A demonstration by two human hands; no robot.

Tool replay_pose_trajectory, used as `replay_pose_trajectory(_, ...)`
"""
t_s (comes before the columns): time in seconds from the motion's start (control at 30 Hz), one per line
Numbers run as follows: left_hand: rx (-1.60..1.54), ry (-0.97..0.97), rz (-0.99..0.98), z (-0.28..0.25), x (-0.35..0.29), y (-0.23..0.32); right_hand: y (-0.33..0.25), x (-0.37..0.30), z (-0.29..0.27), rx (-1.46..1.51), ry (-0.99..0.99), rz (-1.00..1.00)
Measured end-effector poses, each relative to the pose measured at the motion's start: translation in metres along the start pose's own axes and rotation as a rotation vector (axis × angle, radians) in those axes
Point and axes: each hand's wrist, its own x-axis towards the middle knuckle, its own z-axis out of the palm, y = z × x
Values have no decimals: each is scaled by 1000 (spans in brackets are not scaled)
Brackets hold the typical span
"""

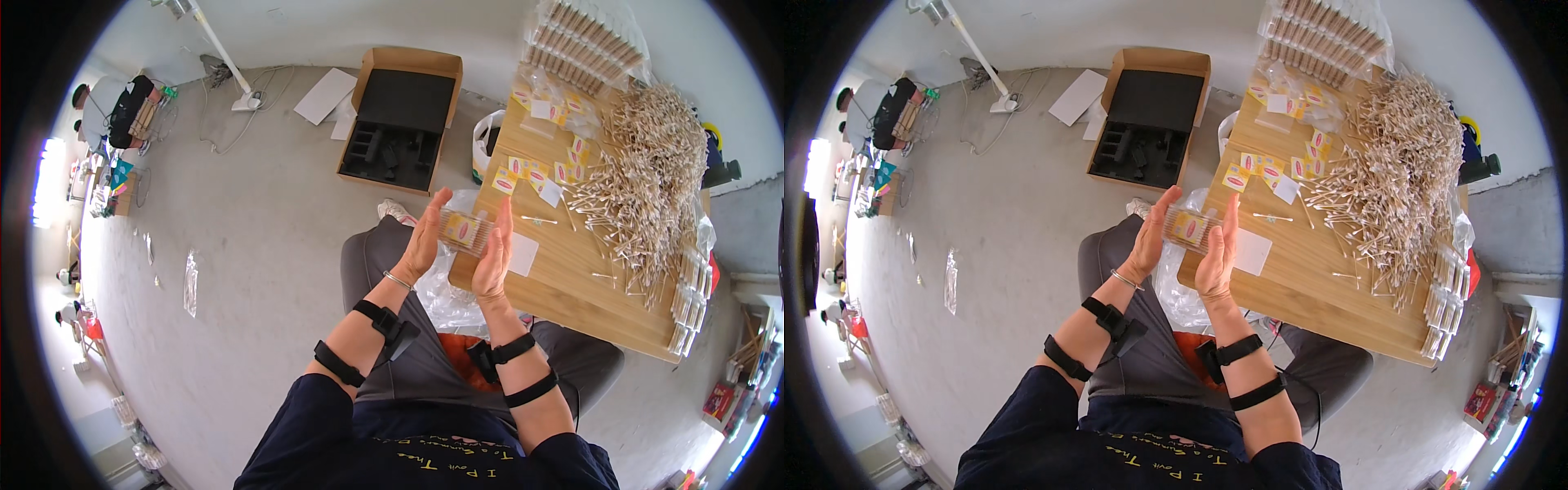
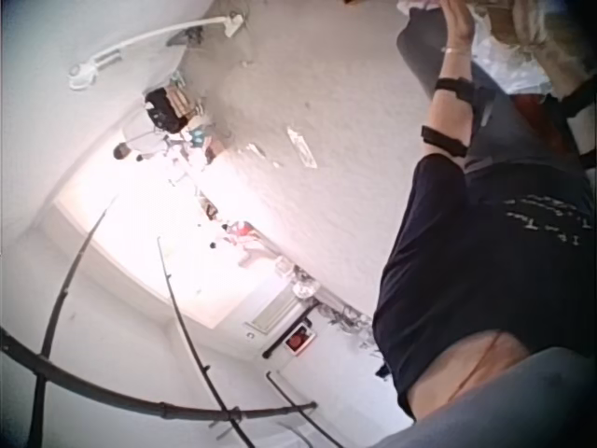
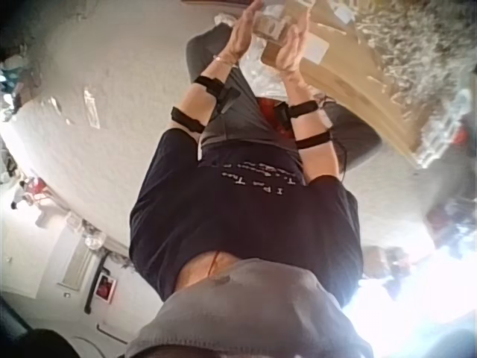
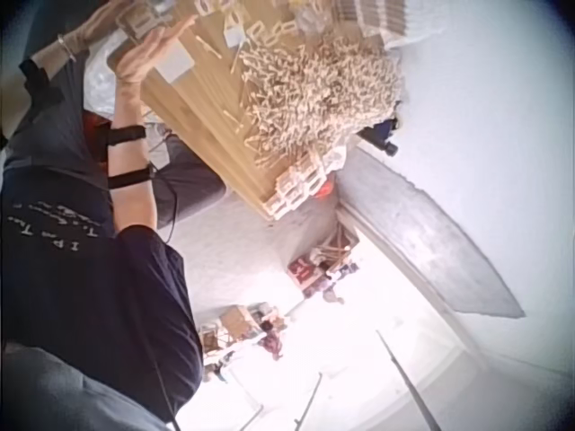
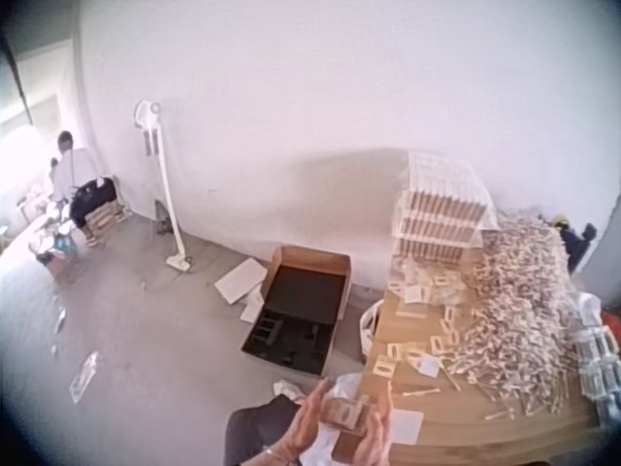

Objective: Organizing and placing a bundle of swabs into a plastic bag.

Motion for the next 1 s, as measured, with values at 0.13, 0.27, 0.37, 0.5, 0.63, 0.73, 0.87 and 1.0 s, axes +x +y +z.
replay_pose_trajectory(0.13,-1,3,-14,2,-1,2,1,-1,10,70,22,-4)
replay_pose_trajectory(0.27,-10,7,-18,2,0,1,3,0,19,120,30,-4)
replay_pose_trajectory(0.37,-46,-12,-14,0,0,0,4,2,23,146,30,-7)
replay_pose_trajectory(0.5,-116,-18,-41,1,0,1,6,1,23,119,23,19)
replay_pose_trajectory(0.63,-124,-14,-47,0,-1,3,7,1,26,94,14,29)
replay_pose_trajectory(0.73,-125,-21,-37,2,-1,6,8,0,24,66,15,41)
replay_pose_trajectory(0.87,-100,-35,1,0,0,0,6,1,22,-9,-6,47)
replay_pose_trajectory(1.0,94,97,-2,-2,2,-8,4,4,14,-223,-50,-65)
